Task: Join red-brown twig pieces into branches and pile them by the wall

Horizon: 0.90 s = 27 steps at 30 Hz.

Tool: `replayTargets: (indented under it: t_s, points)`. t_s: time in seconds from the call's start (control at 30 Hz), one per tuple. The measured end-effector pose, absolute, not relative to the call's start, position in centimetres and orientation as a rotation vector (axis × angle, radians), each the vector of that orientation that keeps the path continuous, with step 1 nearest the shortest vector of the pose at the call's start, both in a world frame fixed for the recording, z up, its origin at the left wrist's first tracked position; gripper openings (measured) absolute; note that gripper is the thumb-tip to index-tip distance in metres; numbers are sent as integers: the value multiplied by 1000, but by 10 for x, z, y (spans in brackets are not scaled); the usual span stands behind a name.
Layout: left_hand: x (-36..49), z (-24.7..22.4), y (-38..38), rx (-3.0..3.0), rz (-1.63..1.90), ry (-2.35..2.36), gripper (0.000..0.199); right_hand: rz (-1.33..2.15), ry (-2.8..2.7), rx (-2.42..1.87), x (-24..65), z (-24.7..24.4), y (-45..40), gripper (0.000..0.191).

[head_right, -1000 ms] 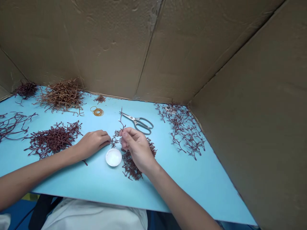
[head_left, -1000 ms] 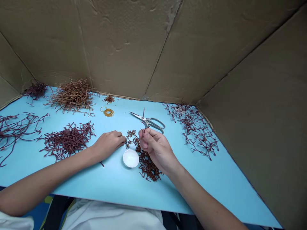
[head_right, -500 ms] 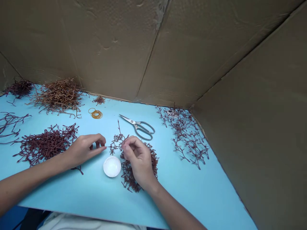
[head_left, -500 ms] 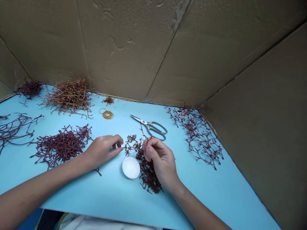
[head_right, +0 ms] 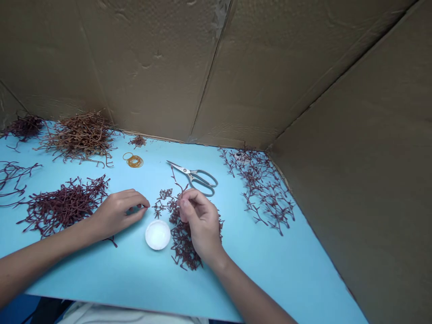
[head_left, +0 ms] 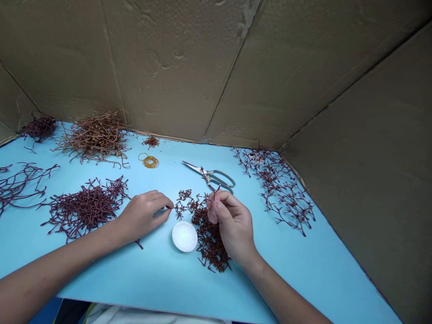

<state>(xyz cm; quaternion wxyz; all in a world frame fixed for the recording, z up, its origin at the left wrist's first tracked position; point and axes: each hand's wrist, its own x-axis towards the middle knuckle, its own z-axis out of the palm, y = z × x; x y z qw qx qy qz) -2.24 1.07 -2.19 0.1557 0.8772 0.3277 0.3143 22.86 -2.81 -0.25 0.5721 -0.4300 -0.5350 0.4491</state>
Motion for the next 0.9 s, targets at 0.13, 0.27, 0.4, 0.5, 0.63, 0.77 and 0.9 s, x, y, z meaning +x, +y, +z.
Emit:
replayTargets:
  t_s: [0.13, 0.27, 0.4, 0.5, 0.63, 0.77, 0.9]
  points:
    - [-24, -21, 12, 2509, 890, 935, 17, 1053, -1262, -1051, 227, -4, -28, 30]
    - [-26, -19, 14, 2473, 856, 953, 13, 1031, -1247, -1080, 229, -4, -24, 30]
    - [-26, -16, 13, 2491, 723, 1061, 10, 992, -1219, -1079, 232, -6, -21, 30]
    - [-25, -16, 12, 2469, 673, 1112, 10, 993, -1194, -1078, 232, -6, -21, 29]
    - [-25, -17, 12, 2382, 707, 1114, 13, 1021, -1174, -1061, 230, -4, -21, 30]
    - [-24, -17, 11, 2281, 770, 1080, 18, 1028, -1184, -1041, 230, -2, -24, 28]
    - [-20, -12, 10, 2046, 916, 1002, 16, 1041, -1201, -1025, 232, -3, -27, 26]
